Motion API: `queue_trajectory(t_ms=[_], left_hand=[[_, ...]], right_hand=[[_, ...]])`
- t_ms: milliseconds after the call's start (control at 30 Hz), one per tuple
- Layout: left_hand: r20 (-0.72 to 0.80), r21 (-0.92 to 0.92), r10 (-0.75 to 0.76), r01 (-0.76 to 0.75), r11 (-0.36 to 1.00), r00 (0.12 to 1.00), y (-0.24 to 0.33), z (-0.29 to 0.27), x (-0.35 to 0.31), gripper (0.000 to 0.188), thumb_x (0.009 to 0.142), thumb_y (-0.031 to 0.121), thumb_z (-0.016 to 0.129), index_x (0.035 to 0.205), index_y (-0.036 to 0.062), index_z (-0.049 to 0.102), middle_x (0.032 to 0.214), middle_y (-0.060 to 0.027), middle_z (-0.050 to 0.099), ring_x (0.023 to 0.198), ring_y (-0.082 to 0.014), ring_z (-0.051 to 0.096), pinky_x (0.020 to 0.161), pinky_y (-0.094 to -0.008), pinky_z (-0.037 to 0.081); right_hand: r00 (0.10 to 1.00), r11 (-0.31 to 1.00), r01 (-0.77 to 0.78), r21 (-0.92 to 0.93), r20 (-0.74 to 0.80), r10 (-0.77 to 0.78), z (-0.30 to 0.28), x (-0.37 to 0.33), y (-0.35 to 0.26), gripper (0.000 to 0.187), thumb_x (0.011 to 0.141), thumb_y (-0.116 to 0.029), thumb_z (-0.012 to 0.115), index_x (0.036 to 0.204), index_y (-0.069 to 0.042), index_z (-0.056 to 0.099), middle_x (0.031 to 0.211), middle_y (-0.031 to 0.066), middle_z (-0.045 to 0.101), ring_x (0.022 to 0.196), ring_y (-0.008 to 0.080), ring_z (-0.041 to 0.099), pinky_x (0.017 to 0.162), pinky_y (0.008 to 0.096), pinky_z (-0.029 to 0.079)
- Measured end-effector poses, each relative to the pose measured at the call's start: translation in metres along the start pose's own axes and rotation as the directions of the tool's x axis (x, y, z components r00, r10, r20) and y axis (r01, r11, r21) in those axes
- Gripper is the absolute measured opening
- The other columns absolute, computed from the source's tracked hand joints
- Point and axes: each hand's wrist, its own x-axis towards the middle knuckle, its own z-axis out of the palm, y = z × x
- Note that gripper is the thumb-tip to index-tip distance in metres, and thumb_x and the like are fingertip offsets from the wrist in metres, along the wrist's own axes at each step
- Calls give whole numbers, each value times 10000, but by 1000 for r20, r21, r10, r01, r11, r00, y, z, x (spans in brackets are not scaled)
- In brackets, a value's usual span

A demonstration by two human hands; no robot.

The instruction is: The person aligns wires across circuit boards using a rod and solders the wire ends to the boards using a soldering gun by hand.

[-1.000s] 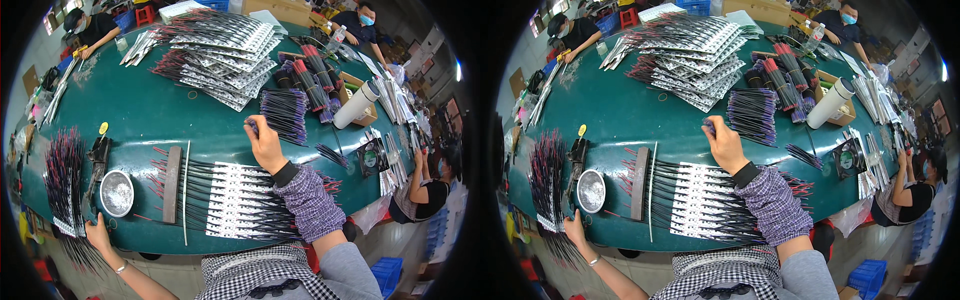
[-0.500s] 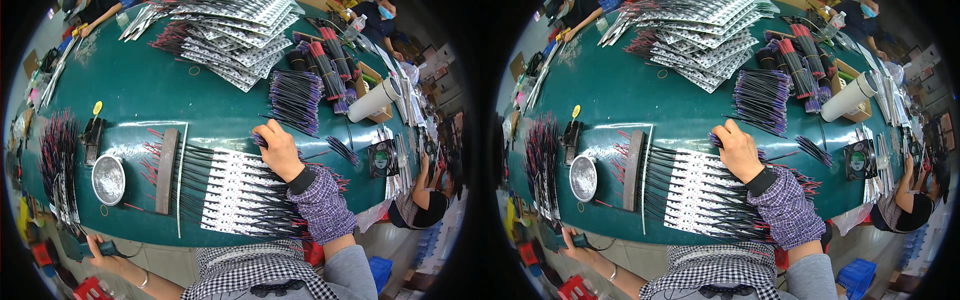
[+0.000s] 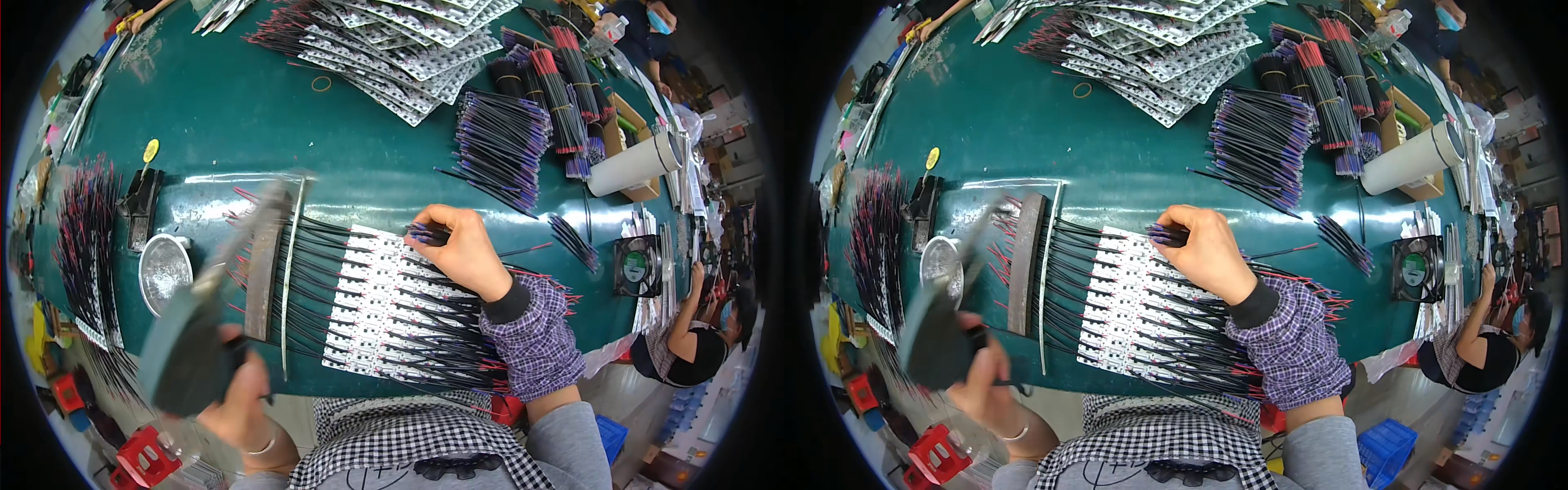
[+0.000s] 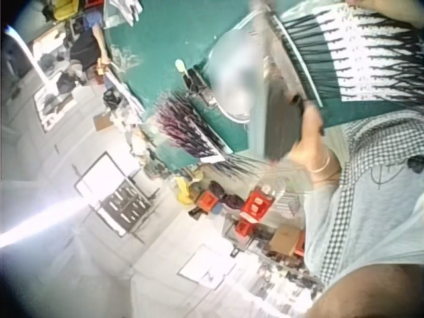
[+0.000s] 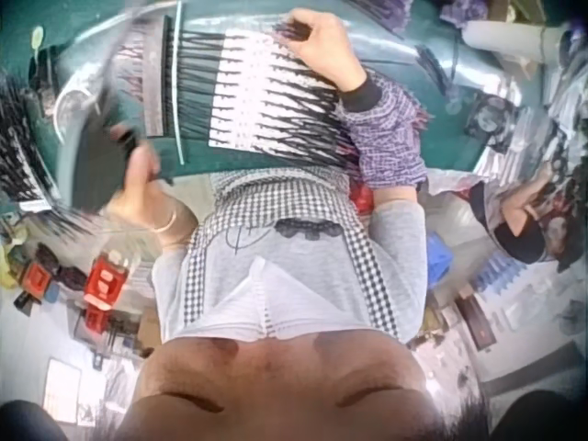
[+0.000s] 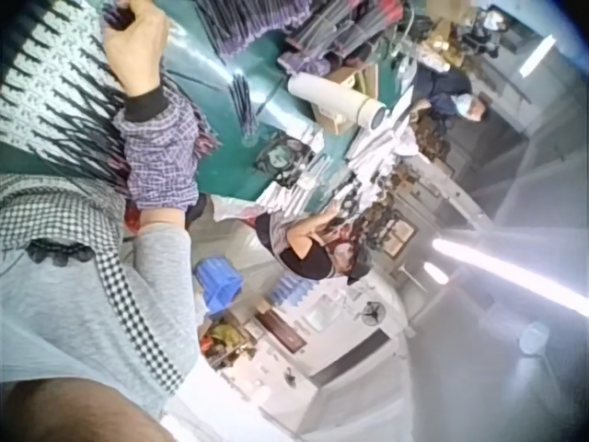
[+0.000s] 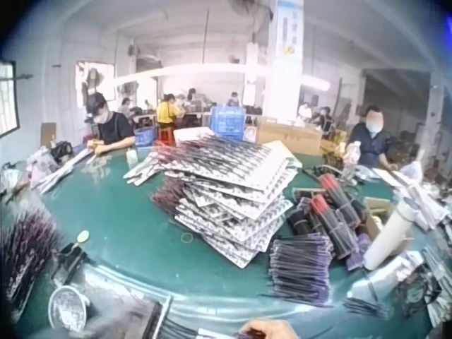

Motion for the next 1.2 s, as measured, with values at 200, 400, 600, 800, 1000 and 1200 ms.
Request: queue_trajectory(t_ms=[200,400,600,800,1000,1200], left_hand=[[94,115,-414,404,908,905,-23,8,-22,557,772,-119,730,1309,-64,595,1154,-162,695,663,-125,581,533,-242,448],[149,270,-439,390,880,886,-39,3,-23,463,827,-32,778,1268,-38,636,1147,-126,701,907,-150,650,802,-281,531],[198,381,-490,394,836,849,-47,13,-22,339,825,-13,791,1138,-44,667,1068,-67,665,887,-126,626,779,-261,500],[331,406,-306,158,900,893,-54,18,-20,253,812,-33,781,1045,-55,684,1022,-74,639,825,-117,608,704,-255,485],[363,441,-285,105,891,887,-55,19,-18,221,797,-56,772,1004,-50,695,1009,-94,646,812,-138,622,670,-266,491],[392,474,-269,58,879,880,-55,20,-16,215,789,-42,771,993,-35,704,968,-112,650,761,-174,631,641,-289,494]], right_hand=[[998,982,69,-174,0,-70,6,-1,-7,209,775,-51,789,910,44,660,842,138,654,754,263,654,718,351,503],[999,968,34,-247,-9,-37,8,0,-7,233,714,-88,783,889,21,675,895,151,673,826,358,672,756,434,521],[999,956,23,-291,-33,-34,12,1,-2,231,718,-94,771,867,34,649,863,167,658,788,349,653,720,413,501],[999,957,-42,-286,-25,36,10,4,-5,237,704,-124,780,838,26,653,852,189,669,802,395,660,722,455,507],[998,953,-46,-298,-43,35,12,4,-3,228,702,-116,781,818,25,644,835,189,674,773,390,663,702,451,509],[994,951,19,-308,-100,-52,16,-2,-3,219,701,-96,781,805,22,629,830,178,664,737,378,661,666,448,504]])
